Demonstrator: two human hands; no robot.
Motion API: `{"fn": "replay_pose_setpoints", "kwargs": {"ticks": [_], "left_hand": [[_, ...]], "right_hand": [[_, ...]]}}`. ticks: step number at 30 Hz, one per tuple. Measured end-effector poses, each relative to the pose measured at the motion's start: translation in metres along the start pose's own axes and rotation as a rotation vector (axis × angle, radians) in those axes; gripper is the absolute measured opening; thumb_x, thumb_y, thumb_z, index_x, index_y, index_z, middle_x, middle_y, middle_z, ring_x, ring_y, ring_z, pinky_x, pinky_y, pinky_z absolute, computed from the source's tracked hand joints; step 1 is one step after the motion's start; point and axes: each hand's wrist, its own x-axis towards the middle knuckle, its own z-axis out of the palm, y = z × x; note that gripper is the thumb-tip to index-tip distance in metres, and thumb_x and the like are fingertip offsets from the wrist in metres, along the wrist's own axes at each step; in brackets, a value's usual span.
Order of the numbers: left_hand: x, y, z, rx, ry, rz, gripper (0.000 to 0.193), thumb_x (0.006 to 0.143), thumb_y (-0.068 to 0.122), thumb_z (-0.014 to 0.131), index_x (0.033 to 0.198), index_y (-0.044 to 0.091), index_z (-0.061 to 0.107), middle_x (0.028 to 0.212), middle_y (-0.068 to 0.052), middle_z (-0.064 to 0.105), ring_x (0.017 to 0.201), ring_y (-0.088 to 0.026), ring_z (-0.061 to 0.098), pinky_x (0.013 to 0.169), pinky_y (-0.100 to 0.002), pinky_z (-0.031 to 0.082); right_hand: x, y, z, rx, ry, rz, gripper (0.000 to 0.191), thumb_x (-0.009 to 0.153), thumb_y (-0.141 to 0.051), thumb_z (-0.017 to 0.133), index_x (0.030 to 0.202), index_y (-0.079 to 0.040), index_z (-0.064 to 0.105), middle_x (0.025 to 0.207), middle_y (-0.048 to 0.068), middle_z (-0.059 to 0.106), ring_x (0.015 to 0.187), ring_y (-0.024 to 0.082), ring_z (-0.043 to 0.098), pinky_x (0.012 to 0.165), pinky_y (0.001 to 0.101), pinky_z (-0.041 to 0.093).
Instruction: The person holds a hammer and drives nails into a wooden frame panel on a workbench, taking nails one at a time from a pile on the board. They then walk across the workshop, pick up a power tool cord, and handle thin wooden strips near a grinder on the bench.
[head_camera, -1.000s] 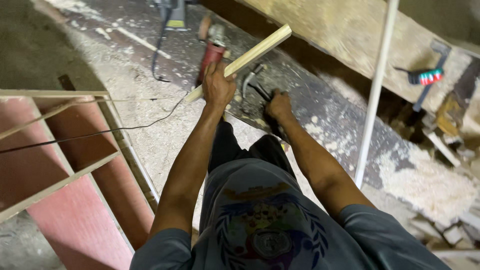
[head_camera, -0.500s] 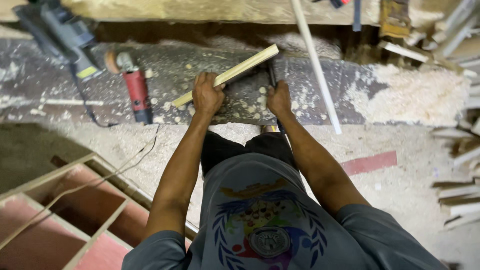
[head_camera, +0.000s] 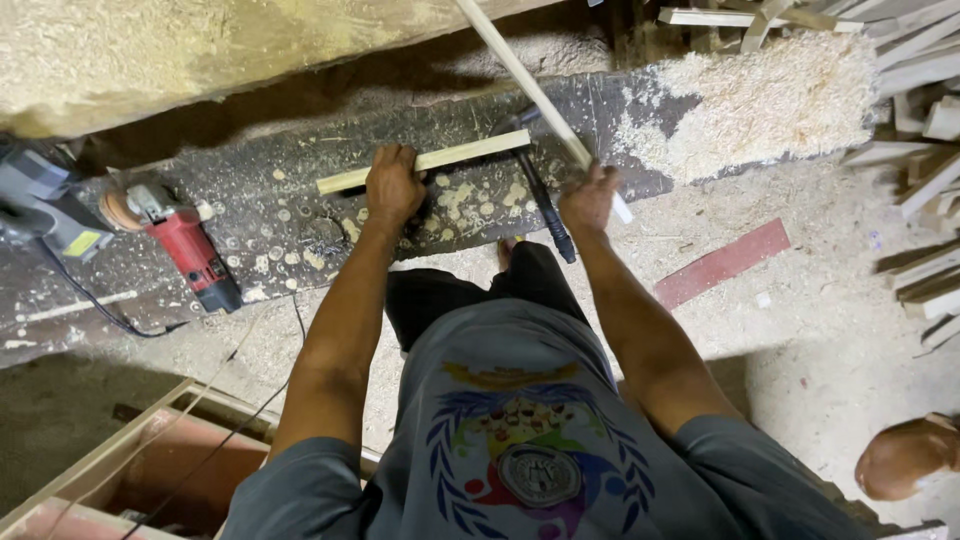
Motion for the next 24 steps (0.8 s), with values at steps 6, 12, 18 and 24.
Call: {"fn": "replay_pose_setpoints", "kwargs": {"ticks": [6, 12, 18, 24], "left_hand": [[-0.001, 0.006, -0.016, 0.021, -0.038, 0.043, 0.024, 0.08, 0.01, 0.079, 0.101, 0.003, 0.07, 0.107, -0.017, 0.064, 0.105, -0.039, 0.058, 0.091, -0.047, 0.05], [-0.005, -0.009, -0.028, 0.067, 0.012, 0.029, 0.025, 0.079, 0.003, 0.076, 0.104, 0.004, 0.072, 0.11, -0.017, 0.068, 0.105, -0.039, 0.057, 0.099, -0.046, 0.048], [-0.005, -0.013, -0.038, 0.098, -0.063, 0.022, 0.022, 0.079, 0.002, 0.073, 0.102, 0.002, 0.071, 0.11, -0.019, 0.067, 0.106, -0.041, 0.057, 0.097, -0.046, 0.049], [-0.017, -0.016, -0.061, 0.227, -0.051, 0.256, 0.026, 0.069, 0.008, 0.075, 0.094, 0.003, 0.072, 0.106, -0.017, 0.07, 0.115, -0.037, 0.058, 0.105, -0.05, 0.045]], "right_hand": [[0.036, 0.052, -0.021, -0.391, -0.138, 0.052, 0.069, 0.098, -0.031, 0.065, 0.148, -0.001, 0.029, 0.138, 0.028, 0.042, 0.118, 0.049, 0.053, 0.088, 0.0592, 0.052], [0.039, 0.056, -0.041, 0.271, -0.394, -0.054, 0.038, 0.112, -0.031, 0.051, 0.136, -0.003, 0.061, 0.099, 0.017, 0.065, 0.078, 0.022, 0.06, 0.063, 0.0363, 0.055], [-0.001, -0.033, -0.049, 1.09, -0.779, -0.031, 0.037, 0.111, -0.022, 0.037, 0.136, 0.001, 0.051, 0.08, 0.014, 0.064, 0.05, 0.014, 0.049, 0.039, 0.0276, 0.042], [-0.028, -0.116, -0.056, 1.51, -0.827, 0.145, 0.034, 0.113, -0.021, 0.036, 0.134, 0.003, 0.049, 0.083, 0.017, 0.064, 0.057, 0.017, 0.056, 0.05, 0.0267, 0.052]]}}
